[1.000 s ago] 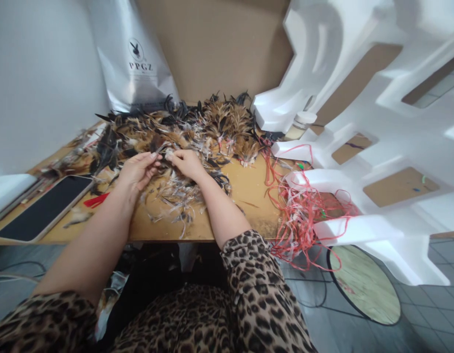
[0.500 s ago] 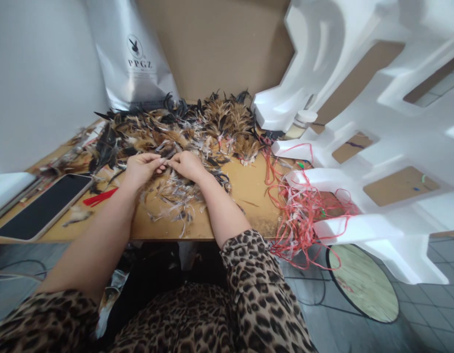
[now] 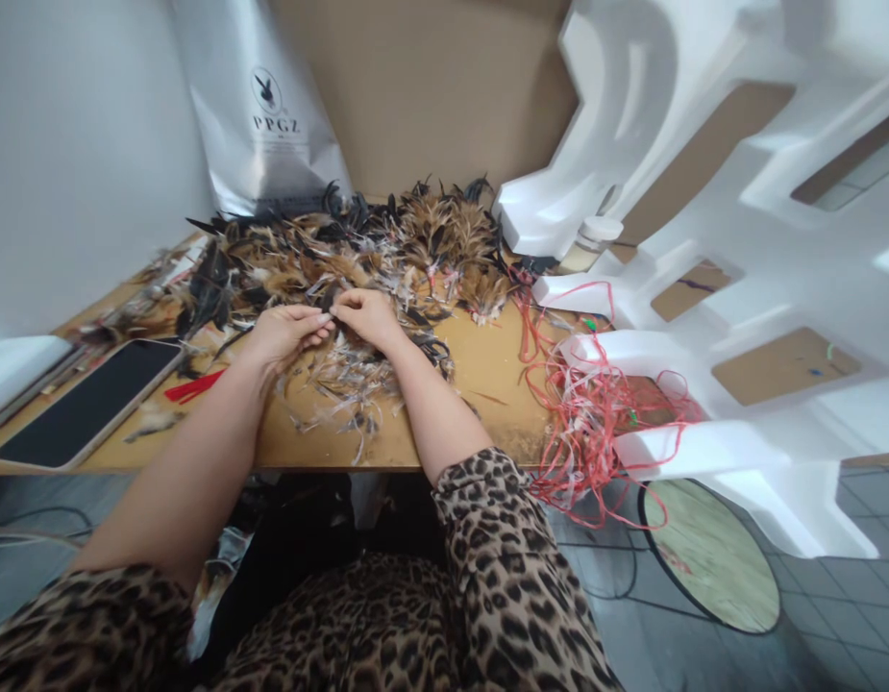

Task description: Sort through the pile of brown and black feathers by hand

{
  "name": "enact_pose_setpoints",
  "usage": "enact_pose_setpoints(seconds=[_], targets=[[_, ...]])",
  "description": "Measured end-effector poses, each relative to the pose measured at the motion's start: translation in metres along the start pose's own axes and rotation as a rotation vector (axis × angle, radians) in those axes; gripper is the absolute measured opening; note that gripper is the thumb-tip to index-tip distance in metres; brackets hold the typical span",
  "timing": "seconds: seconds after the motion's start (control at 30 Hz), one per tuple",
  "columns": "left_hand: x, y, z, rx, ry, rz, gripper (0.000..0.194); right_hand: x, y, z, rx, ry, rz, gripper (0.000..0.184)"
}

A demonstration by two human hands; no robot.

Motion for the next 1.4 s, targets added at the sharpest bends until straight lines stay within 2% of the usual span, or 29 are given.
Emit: enact_pose_setpoints(seconds=[0.13,0.27,0.47,0.57,0.67,0.77,0.83,0.97,1.07,1.13,1.2,1.27,1.4], targets=[[0.002,-0.001,0.002,0.008,-0.016,0.025,0.017,0.0,0.002,-0.001,-0.018,-0.001,-0.006,0.02],[0.002,-0.01,0.01,0.131,0.025,0.129,0.015,0.001,-0.006,-0.001,0.109,0.049,0.021,0.019],[0.002,-0.017,0.011,0.182,0.031,0.215,0.015,0.004,-0.004,0.003,0.416,0.05,-0.186,0.013],[0.002,-0.018,0.011,0.172,0.034,0.236,0.017,0.006,0.001,0.003,0.529,0.048,-0.238,0.013],[0.002,-0.018,0.01,0.176,0.03,0.239,0.018,0.009,0.006,0.001,0.631,0.064,-0.194,0.013],[0.001,-0.017,0.01,0.183,0.032,0.218,0.018,0.012,0.012,0.005,0.73,0.149,-0.153,0.016],[0.002,-0.016,0.01,0.19,0.024,0.217,0.016,0.012,0.016,0.006,0.733,0.159,-0.143,0.015],[0.002,-0.016,0.007,0.252,-0.012,0.204,0.014,0.006,0.008,0.001,0.499,0.061,-0.009,0.015],[-0.001,-0.013,0.002,0.356,-0.076,0.139,0.009,0.003,-0.008,0.002,0.274,0.02,0.149,0.02],[-0.001,-0.009,-0.004,0.421,-0.145,0.081,0.005,0.004,-0.018,-0.002,0.202,-0.05,0.262,0.023],[0.0,-0.004,-0.008,0.46,-0.222,0.027,0.004,0.009,-0.025,-0.012,0.228,-0.148,0.357,0.023],[0.003,0.001,-0.012,0.475,-0.29,-0.024,0.007,0.014,-0.025,-0.025,0.327,-0.249,0.389,0.023],[0.006,0.009,-0.014,0.503,-0.344,-0.104,0.012,0.022,-0.007,-0.043,0.591,-0.414,0.248,0.027]])
Point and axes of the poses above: each hand's wrist, its own x-axis away from the middle knuckle, its own y-axis out of the palm, z = x × y, the point moved 8 cm from there along -x, towards the middle knuckle, and after that the axes turned 7 degrees about x, right-handed, at the moved point
